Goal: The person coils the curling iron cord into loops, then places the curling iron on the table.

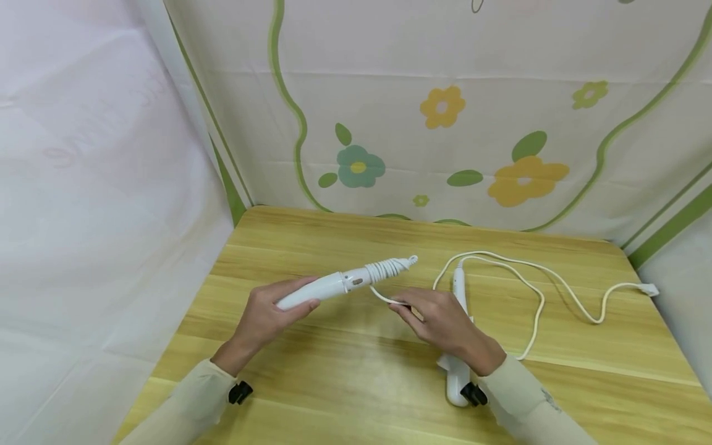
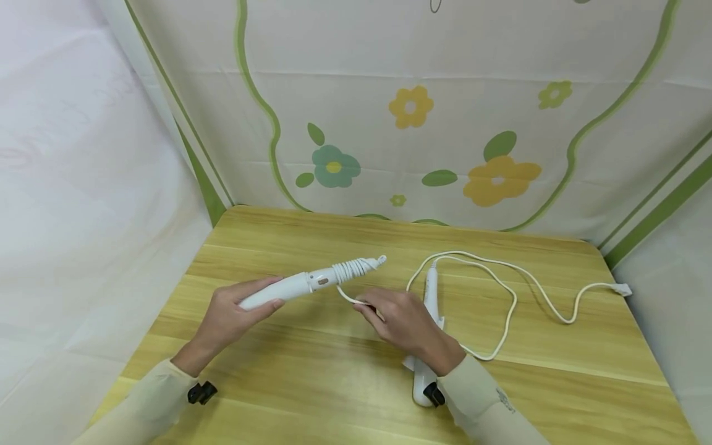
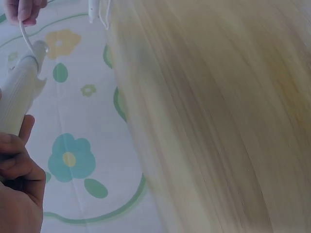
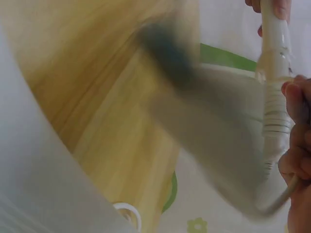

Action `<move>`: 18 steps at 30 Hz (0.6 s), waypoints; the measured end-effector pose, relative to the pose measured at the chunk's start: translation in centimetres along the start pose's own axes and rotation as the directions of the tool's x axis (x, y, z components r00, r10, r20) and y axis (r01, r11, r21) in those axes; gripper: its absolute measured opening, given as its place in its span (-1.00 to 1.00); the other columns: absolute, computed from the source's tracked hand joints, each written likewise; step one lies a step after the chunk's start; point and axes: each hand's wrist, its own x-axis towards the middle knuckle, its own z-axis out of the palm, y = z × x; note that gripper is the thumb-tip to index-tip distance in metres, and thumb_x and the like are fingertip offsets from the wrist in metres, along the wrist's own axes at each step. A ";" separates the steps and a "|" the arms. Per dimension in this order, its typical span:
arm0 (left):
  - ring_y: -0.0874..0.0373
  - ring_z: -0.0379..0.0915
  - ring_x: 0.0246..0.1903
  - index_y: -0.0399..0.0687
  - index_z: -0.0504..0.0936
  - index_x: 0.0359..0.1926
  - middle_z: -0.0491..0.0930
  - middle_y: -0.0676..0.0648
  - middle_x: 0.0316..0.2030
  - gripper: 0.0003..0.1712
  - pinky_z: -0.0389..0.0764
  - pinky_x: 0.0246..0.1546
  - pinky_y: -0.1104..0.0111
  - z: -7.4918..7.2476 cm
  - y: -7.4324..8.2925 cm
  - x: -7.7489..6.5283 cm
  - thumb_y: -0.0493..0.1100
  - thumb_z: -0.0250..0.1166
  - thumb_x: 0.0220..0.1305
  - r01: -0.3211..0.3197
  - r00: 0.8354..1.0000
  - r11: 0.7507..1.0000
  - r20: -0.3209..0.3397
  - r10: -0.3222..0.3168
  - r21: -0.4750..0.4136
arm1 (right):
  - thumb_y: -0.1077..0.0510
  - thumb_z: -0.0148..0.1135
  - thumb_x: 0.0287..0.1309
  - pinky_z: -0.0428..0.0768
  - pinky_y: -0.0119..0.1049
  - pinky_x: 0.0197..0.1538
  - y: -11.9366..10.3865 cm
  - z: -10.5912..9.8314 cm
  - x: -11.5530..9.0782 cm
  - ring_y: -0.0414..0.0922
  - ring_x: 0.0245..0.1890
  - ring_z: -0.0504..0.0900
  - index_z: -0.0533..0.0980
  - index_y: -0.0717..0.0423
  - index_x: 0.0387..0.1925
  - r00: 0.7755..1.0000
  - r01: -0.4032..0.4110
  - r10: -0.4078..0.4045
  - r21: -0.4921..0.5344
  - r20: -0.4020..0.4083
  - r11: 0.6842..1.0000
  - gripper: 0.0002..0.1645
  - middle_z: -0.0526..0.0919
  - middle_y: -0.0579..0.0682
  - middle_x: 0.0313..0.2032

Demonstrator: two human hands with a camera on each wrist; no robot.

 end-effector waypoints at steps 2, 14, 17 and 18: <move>0.23 0.74 -0.22 -0.10 0.83 0.16 0.86 -0.14 0.01 -0.49 0.72 -0.33 0.45 -0.1 -0.2 -0.1 -0.32 0.66 0.16 -0.032 0.999 0.999 0.035 0.031 0.022 | 0.14 0.49 0.39 0.60 -0.45 -0.45 0.1 -0.2 0.2 -0.34 -0.45 0.69 0.75 0.05 -0.25 0.999 0.039 -0.039 -0.030 0.002 0.999 -0.92 0.81 -0.15 -0.36; 0.23 0.77 -0.20 -0.02 0.82 0.20 0.87 -0.10 0.00 -0.51 0.76 -0.29 0.36 -0.7 0.2 -0.4 -0.20 0.64 0.23 -0.147 0.945 0.988 0.302 0.130 0.036 | -0.01 0.40 0.49 0.48 -0.57 -0.48 0.3 -1.2 1.2 -0.40 -0.50 0.61 0.76 -0.03 -0.28 0.992 0.118 -0.118 -0.003 0.050 0.993 -0.79 0.77 -0.22 -0.38; 0.23 0.78 -0.16 -0.04 0.82 0.20 0.87 -0.10 0.00 -0.50 0.76 -0.25 0.39 -0.9 0.0 -0.5 -0.21 0.64 0.22 -0.180 0.924 0.984 0.344 0.169 0.002 | -0.03 0.38 0.51 0.46 -0.60 -0.47 0.4 -1.2 1.1 -0.42 -0.47 0.61 0.76 -0.08 -0.26 0.990 0.123 -0.125 0.025 0.072 0.992 -0.80 0.76 -0.25 -0.36; 0.23 0.79 -0.17 -0.06 0.82 0.20 0.87 -0.11 0.00 -0.50 0.76 -0.26 0.40 -0.9 0.0 -0.6 -0.22 0.64 0.22 -0.183 0.919 0.983 0.354 0.177 -0.015 | -0.04 0.37 0.51 0.45 -0.60 -0.46 0.5 -1.1 1.1 -0.42 -0.47 0.60 0.76 -0.09 -0.26 0.989 0.126 -0.128 0.029 0.079 0.992 -0.79 0.75 -0.26 -0.36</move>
